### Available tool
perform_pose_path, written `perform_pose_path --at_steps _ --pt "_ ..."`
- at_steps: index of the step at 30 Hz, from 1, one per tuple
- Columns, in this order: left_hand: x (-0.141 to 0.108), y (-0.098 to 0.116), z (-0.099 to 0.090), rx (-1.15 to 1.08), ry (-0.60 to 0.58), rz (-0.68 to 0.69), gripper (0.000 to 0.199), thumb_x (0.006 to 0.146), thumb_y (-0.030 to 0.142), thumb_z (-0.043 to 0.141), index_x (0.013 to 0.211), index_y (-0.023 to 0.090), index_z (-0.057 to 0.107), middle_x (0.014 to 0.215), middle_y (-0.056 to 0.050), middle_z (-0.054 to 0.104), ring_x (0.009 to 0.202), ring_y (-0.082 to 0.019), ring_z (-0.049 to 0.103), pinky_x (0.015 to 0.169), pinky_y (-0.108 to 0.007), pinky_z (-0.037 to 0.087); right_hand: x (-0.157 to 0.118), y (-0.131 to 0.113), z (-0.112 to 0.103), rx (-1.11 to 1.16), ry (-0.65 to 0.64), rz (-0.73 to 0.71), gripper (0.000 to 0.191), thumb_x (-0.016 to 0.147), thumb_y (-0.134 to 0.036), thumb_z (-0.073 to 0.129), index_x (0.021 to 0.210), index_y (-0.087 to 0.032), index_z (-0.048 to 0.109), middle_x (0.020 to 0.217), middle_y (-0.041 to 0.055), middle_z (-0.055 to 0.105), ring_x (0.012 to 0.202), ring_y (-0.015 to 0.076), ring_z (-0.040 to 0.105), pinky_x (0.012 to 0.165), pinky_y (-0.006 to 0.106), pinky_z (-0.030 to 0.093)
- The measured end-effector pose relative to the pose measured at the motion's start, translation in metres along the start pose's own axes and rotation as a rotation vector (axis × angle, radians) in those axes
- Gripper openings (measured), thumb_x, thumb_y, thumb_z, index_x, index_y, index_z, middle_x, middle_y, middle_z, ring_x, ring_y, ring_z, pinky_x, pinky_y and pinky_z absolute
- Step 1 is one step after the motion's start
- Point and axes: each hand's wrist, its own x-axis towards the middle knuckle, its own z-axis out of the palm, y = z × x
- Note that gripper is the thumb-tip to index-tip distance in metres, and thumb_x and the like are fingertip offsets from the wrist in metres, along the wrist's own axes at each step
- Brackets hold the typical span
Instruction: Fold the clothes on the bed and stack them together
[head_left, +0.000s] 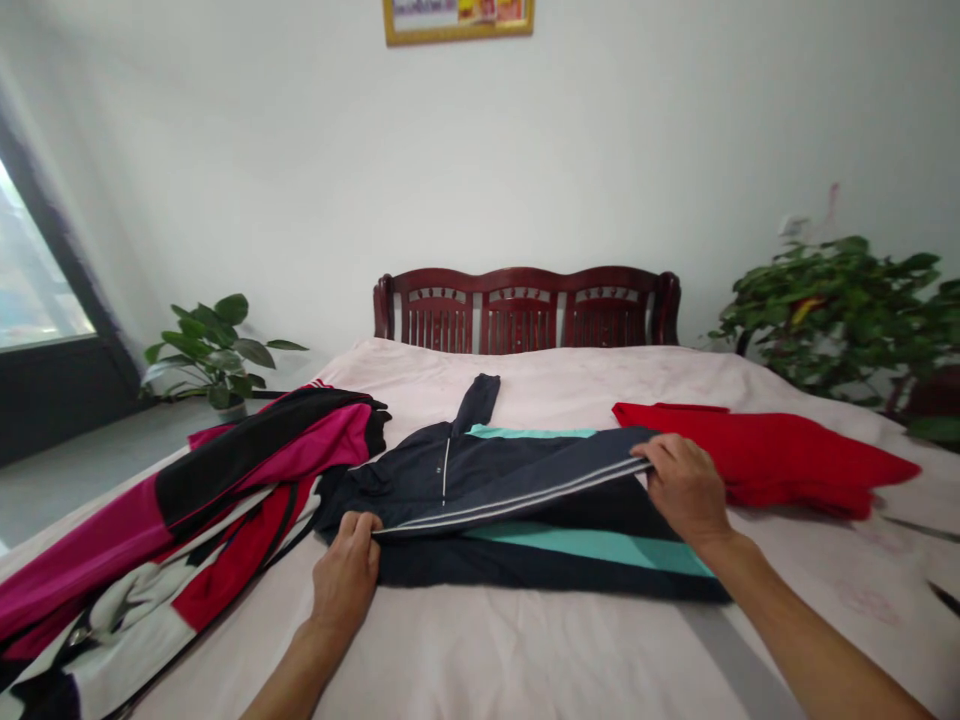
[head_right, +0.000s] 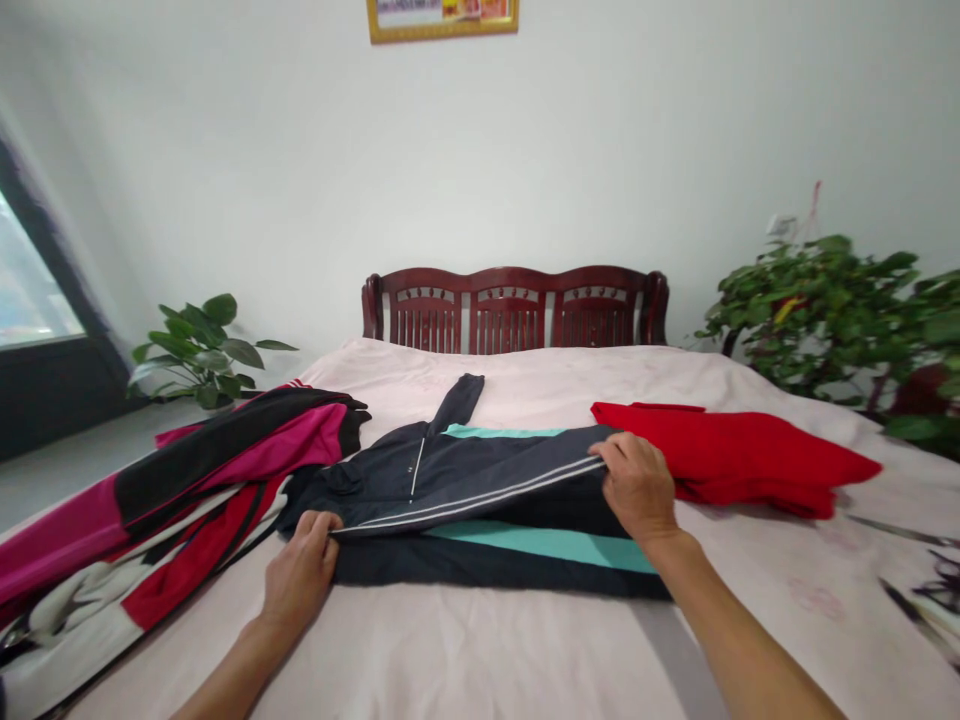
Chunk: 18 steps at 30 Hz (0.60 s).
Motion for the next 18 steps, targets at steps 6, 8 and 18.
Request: perform_pose_path --at_steps 6,8,18 --pt "-0.002 0.002 -0.001 0.036 -0.013 -0.001 0.018 0.098 0.016 0.037 0.095 0.023 0.054 0.101 -0.002 0.054 0.081 -0.016 0.059 0.059 -0.025 0.034 -0.09 0.018 0.009 0.181 -0.431 -0.066 0.037 0.074 -0.004 0.042 0.091 -0.022 0.069 0.09 0.006 0.066 0.09 0.0228 0.06 0.082 0.036 0.047" --pt "-0.003 0.001 -0.001 0.023 0.004 -0.015 0.018 0.098 0.017 0.037 0.095 0.022 0.053 0.102 -0.002 0.054 0.081 -0.016 0.058 0.06 -0.026 0.033 -0.098 0.022 0.012 0.201 -0.383 -0.001 0.037 0.075 -0.006 0.043 0.094 -0.022 0.07 0.094 0.0064 0.067 0.093 0.0229 0.062 0.083 0.035 0.049" --pt "0.002 -0.006 -0.001 -0.028 -0.038 -0.105 0.02 0.1 0.02 0.036 0.096 0.023 0.056 0.102 -0.001 0.057 0.078 -0.015 0.057 0.06 -0.027 0.028 -0.138 0.017 0.015 0.275 -0.252 -0.109 0.056 0.075 -0.003 0.041 0.114 -0.026 0.074 0.111 0.0031 0.073 0.102 0.0204 0.067 0.091 0.037 0.055"
